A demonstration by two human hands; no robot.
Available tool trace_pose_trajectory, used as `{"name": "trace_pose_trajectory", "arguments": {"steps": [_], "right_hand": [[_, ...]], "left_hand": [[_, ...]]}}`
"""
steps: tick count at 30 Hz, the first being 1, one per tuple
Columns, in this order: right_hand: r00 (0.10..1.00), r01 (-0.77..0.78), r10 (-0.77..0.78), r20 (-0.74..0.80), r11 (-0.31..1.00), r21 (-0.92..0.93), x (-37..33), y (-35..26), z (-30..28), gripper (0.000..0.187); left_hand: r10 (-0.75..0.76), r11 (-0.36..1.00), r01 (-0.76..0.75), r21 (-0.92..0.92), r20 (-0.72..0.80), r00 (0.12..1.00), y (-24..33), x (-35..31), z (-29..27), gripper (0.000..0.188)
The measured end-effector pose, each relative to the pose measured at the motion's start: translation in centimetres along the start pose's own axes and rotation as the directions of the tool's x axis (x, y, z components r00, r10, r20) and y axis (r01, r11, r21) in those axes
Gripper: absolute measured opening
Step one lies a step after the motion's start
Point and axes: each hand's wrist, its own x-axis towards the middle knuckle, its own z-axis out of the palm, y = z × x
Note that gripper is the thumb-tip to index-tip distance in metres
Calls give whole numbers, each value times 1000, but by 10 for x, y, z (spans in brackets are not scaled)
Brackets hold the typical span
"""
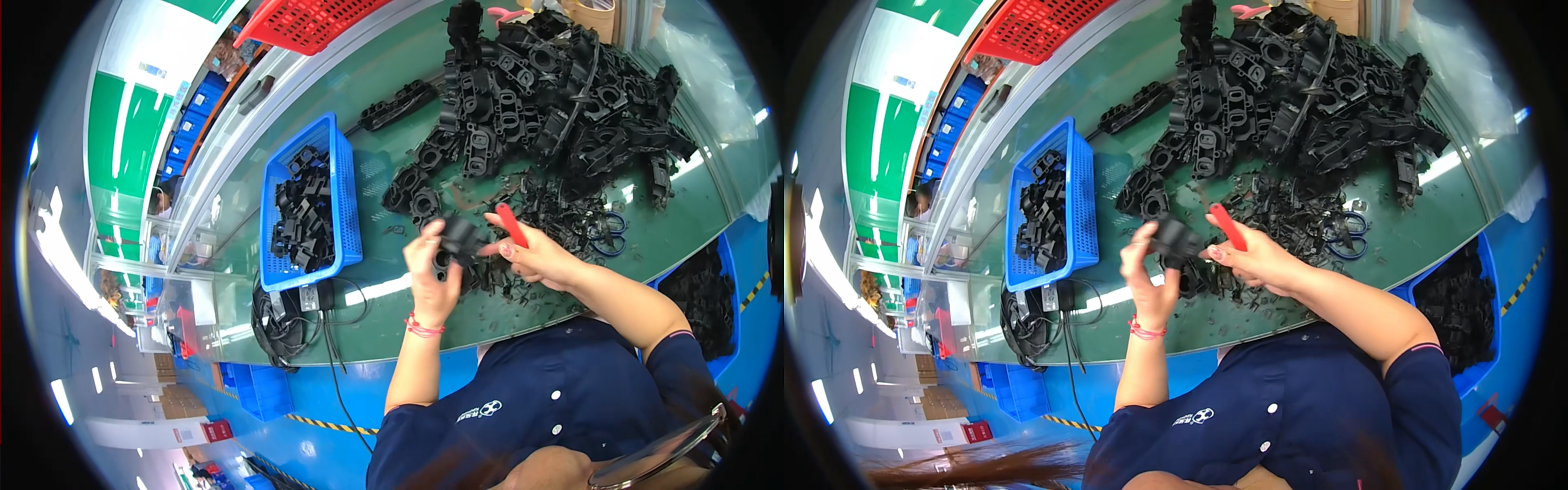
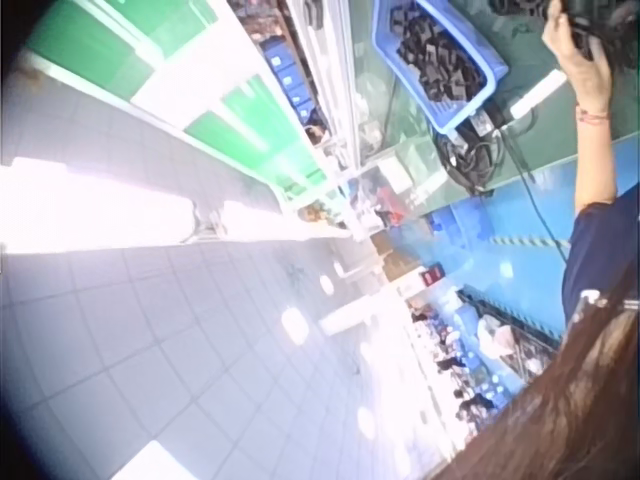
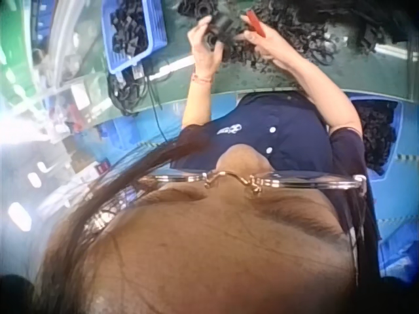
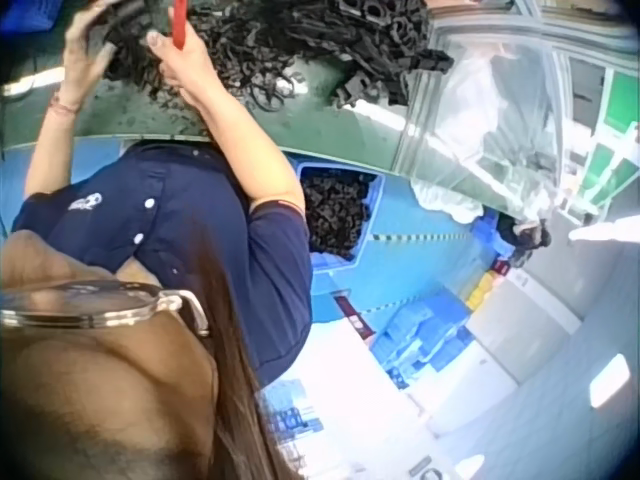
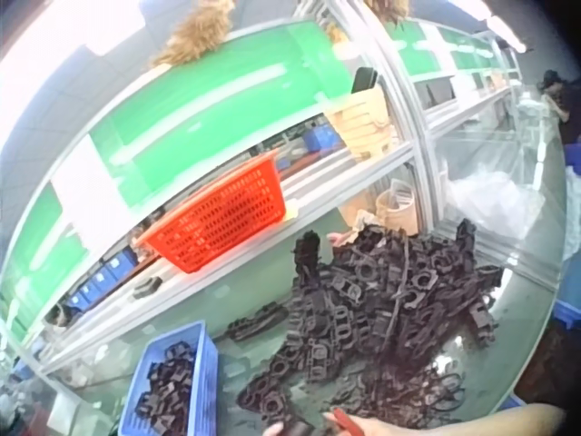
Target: Using a deburring tool to remove excess plastic from molded black components.
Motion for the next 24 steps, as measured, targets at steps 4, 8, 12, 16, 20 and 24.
{"name": "trace_pose_trajectory", "arguments": {"steps": [4, 8, 12, 16, 20, 24], "right_hand": [[997, -44, 46, -60, 998, 48, 3, -5, 11, 74], [990, 23, -7, -143, 994, 108, 4, -1, -2, 74], [999, 36, -38, 8, 977, 209, -8, -9, 4, 71], [999, 7, -16, 32, 967, 256, -27, -5, -6, 76], [992, 32, -60, 107, 968, 247, -57, -7, -24, 83], [970, 126, -188, 152, 929, 347, -94, 3, -46, 93]], "left_hand": [[108, 987, -144, 67, 378, 920, 10, 8, 1, 78], [45, 999, -47, -2, 317, 947, -4, 22, -4, 74], [-312, 908, 124, 400, 448, 838, -34, 31, 5, 76], [-477, 761, 175, 625, 357, 803, -49, 32, 21, 63], [-451, 673, 161, 722, 228, 863, -73, 35, 19, 51], [-374, 824, 220, 522, 211, 903, -97, 45, 13, 49]]}}
